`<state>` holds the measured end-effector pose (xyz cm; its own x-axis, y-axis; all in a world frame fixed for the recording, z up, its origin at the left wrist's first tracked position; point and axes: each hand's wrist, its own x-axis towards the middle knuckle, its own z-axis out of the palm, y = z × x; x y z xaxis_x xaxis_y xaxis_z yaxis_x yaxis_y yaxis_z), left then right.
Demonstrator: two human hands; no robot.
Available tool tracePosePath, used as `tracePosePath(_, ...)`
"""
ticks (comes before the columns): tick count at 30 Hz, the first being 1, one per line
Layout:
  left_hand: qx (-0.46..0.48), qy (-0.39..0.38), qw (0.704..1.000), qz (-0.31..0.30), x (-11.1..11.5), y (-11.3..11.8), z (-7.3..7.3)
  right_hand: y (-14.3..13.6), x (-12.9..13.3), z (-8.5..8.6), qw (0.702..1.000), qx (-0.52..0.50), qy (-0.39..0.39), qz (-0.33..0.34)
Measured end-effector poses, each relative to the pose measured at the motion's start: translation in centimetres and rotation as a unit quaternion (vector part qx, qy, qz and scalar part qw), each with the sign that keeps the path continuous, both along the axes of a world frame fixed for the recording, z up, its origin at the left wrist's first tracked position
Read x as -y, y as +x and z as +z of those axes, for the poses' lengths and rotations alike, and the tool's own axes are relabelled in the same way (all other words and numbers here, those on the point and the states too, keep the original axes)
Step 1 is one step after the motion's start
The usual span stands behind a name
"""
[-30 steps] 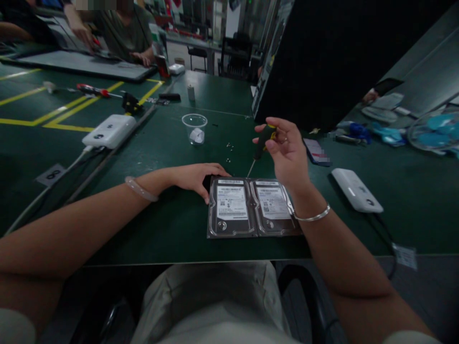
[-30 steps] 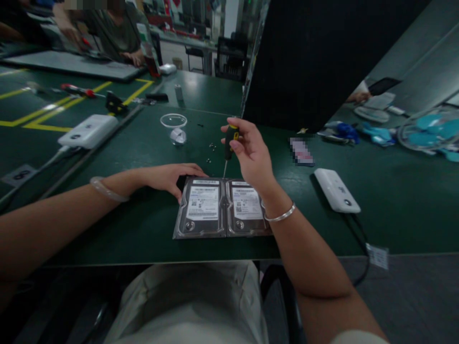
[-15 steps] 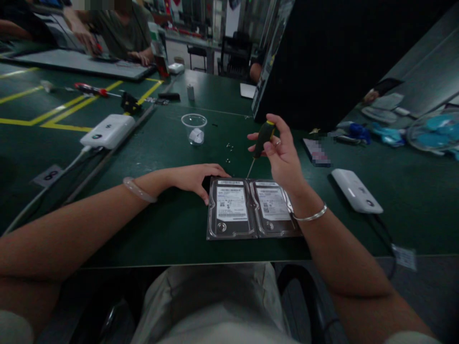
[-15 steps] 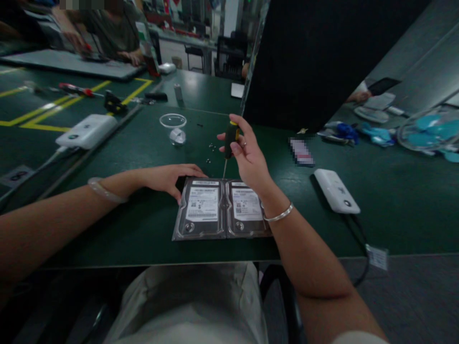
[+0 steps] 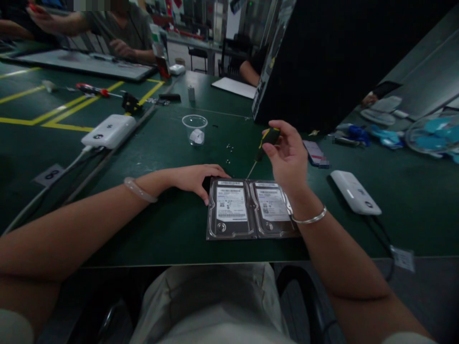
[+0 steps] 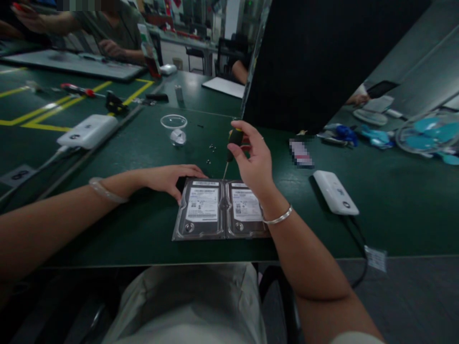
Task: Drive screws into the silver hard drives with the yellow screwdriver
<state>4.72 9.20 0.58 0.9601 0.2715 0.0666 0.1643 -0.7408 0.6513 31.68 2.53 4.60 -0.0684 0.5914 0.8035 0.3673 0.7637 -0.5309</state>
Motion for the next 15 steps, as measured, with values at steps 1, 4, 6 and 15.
tracePosePath(1,-0.001,0.001,1.000,0.000,0.00,0.00,-0.03,0.02,-0.02,0.15,0.999,-0.004,-0.020,0.033)
tracePosePath(4,-0.001,0.001,1.000,0.002,0.02,0.00,-0.08,0.07,0.04,0.65,0.992,-0.009,-0.060,0.108)
tracePosePath(6,-0.001,0.000,1.000,0.003,0.06,0.00,-0.05,0.06,0.14,0.88,0.990,-0.012,-0.066,0.127)
tracePosePath(15,0.000,0.000,1.000,0.000,0.02,0.03,-0.03,0.09,0.02,0.40,0.999,-0.015,-0.029,0.014)
